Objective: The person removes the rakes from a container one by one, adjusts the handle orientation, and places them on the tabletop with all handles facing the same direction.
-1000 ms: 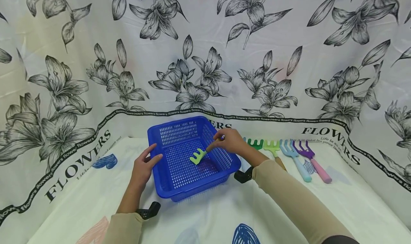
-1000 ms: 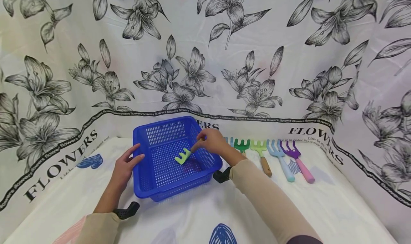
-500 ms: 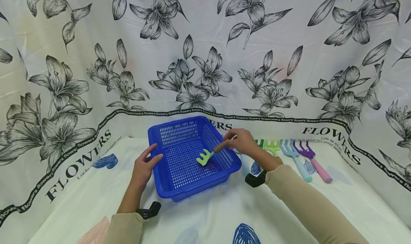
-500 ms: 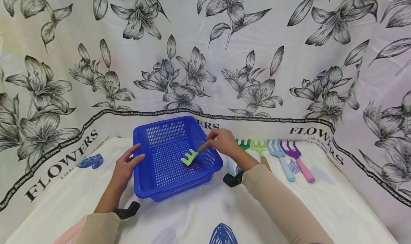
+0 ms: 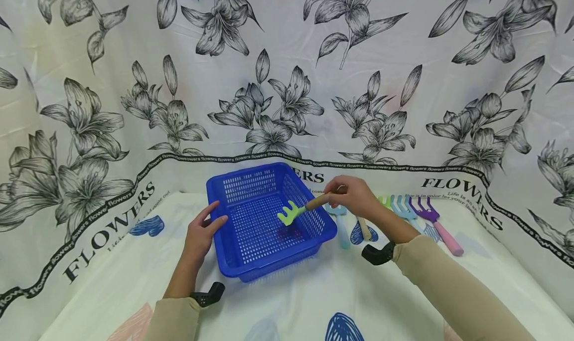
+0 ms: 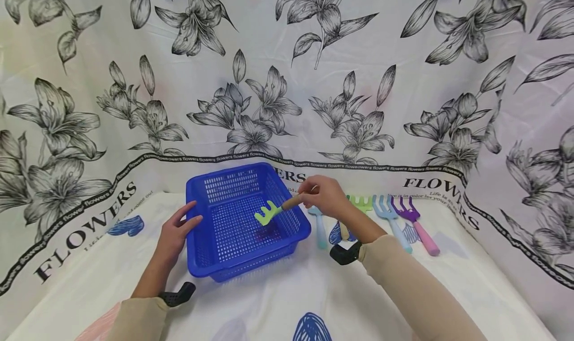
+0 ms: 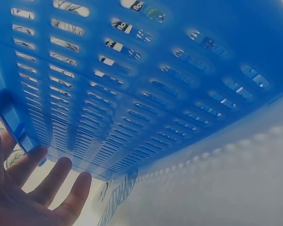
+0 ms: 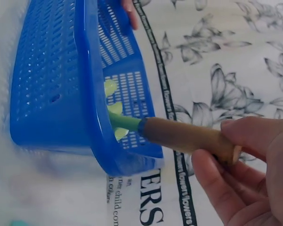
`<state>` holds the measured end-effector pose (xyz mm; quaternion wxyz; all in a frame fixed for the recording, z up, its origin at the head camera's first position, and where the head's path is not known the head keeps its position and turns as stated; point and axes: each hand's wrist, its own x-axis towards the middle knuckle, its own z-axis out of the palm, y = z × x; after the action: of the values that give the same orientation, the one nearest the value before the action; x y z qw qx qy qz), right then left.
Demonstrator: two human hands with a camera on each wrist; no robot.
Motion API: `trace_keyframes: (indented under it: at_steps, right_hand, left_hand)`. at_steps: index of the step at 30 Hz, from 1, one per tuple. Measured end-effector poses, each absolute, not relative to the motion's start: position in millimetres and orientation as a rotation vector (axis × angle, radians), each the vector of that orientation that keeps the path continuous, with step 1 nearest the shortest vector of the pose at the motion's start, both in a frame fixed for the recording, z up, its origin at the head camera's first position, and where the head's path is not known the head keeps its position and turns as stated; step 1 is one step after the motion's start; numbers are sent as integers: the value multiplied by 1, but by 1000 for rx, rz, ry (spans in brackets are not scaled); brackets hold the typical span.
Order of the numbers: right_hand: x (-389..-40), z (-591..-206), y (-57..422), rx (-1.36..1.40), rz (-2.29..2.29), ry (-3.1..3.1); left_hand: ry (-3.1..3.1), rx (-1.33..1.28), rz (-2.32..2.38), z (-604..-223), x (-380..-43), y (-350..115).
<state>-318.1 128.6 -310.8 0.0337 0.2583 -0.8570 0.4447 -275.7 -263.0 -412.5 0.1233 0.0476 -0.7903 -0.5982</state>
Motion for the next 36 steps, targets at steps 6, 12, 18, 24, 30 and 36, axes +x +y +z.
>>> trace_keyframes:
  at_steps: [6, 12, 18, 24, 30, 36]
  right_hand:
    - [-313, -309, 144, 786, 1436, -2564]
    - [-306, -305, 161, 750, 1488, -2498]
    - [-299, -306, 178, 683, 1480, -2476]
    - [-293, -309, 196, 617, 1439, -2471]
    - [-289, -313, 210, 552, 1495, -2450]
    - [-284, -319, 226, 464, 1496, -2447]
  left_hand:
    - [-2303, 144, -1753, -414, -275, -263]
    - [-2297, 145, -1763, -414, -275, -264]
    - [-2299, 142, -1758, -411, -275, -264]
    - [-2302, 140, -1751, -412, -275, -263]
    - [-2302, 141, -1746, -413, -275, -263]
    - [-2301, 127, -1741, -413, -276, -261]
